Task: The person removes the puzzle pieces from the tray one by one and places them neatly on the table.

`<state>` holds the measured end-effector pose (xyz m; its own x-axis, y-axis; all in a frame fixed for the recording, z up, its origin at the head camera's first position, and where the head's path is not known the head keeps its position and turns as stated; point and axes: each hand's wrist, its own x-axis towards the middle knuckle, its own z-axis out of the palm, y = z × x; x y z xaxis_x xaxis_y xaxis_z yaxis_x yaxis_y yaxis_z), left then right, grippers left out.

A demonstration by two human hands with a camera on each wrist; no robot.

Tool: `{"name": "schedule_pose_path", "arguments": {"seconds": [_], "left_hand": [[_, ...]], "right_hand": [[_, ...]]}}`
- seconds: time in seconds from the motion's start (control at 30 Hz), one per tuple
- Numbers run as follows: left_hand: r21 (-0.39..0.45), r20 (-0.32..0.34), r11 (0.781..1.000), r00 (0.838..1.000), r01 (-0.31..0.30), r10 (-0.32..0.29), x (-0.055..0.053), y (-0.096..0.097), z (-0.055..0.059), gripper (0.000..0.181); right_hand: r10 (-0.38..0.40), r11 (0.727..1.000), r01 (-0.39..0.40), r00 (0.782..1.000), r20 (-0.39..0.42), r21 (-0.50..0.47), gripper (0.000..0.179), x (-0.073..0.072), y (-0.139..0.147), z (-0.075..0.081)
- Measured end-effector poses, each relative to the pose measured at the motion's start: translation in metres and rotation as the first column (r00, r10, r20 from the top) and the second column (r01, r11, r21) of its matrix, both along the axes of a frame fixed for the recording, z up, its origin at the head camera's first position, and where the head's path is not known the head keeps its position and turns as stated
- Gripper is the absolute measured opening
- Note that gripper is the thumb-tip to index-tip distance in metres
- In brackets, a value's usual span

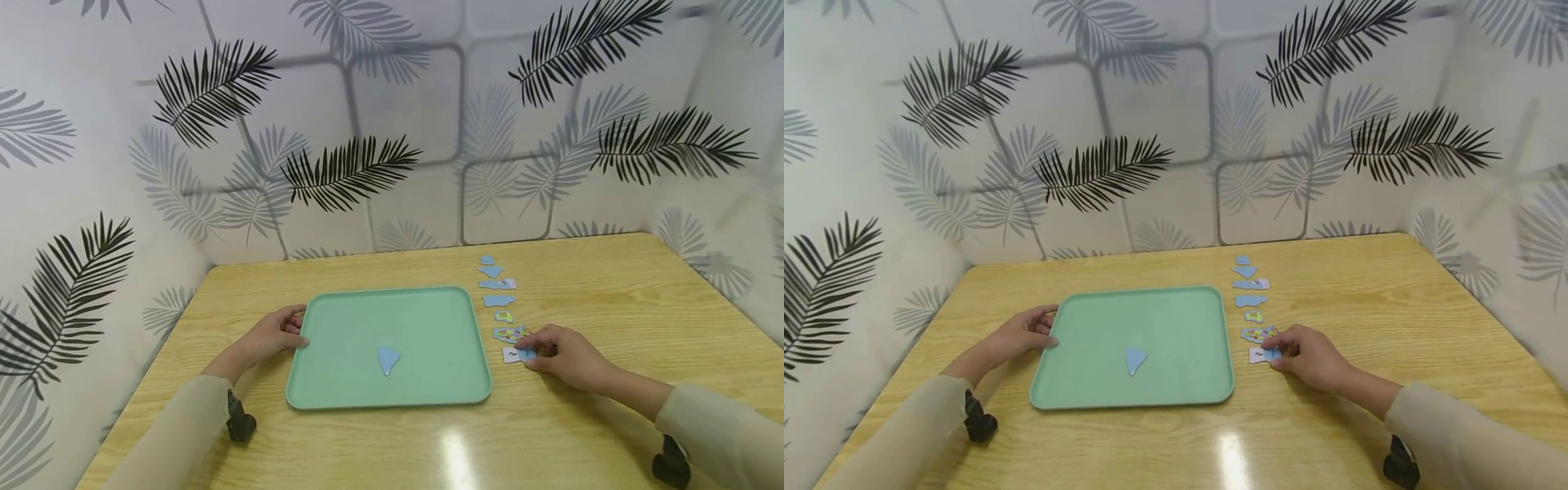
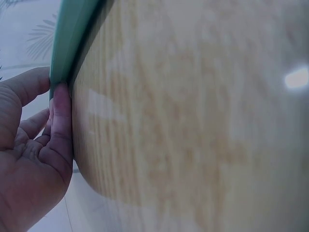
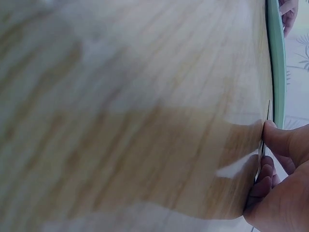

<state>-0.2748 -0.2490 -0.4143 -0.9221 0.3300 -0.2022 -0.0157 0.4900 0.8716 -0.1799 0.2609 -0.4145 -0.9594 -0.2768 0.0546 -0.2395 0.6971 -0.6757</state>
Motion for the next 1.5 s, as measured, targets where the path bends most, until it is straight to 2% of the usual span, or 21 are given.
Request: {"name": "schedule_pose_path", "arguments": {"seconds": [0.3,0.53,0.73,0.87,1.0,1.2,1.5], "left_hand": [[-0.010,-0.002,1.000,1.000,-0.006,0.006,0.000,0.000,0.000,0.075],[-0.024,-0.011,1.000,1.000,-0.003,0.003,0.000,0.001,-0.001,0.075],[-0.036,-0.015,0.999,1.000,-0.006,0.006,-0.002,0.000,-0.001,0.076],[-0.031,-0.012,0.999,1.000,-0.008,0.008,-0.001,-0.001,-0.001,0.076],[-0.027,-0.011,0.999,1.000,-0.017,0.017,0.000,-0.001,0.000,0.075],[-0.016,-0.016,1.000,1.000,0.000,0.000,0.001,0.000,0.000,0.076],[-0.028,-0.009,1.000,1.000,-0.013,0.013,0.000,0.000,0.000,0.075]], "right_hand": [[-0.003,1.000,0.003,1.000,0.014,-0.007,0.025,0.000,0.000,0.001],[-0.028,0.996,0.031,0.998,0.048,-0.079,0.029,-0.003,-0.001,0.005],[-0.015,0.997,0.016,1.000,0.008,-0.082,0.028,-0.009,-0.008,0.010],[0.011,0.995,-0.013,1.000,-0.020,-0.100,0.028,-0.014,-0.019,0.015],[0.043,0.990,-0.045,0.999,-0.013,-0.135,0.029,-0.022,-0.033,0.019],[0.104,0.978,-0.102,0.995,-0.002,-0.182,0.032,-0.034,-0.060,0.020],[0.240,0.949,-0.233,0.971,0.004,-0.210,0.034,-0.048,-0.100,0.019]]}}
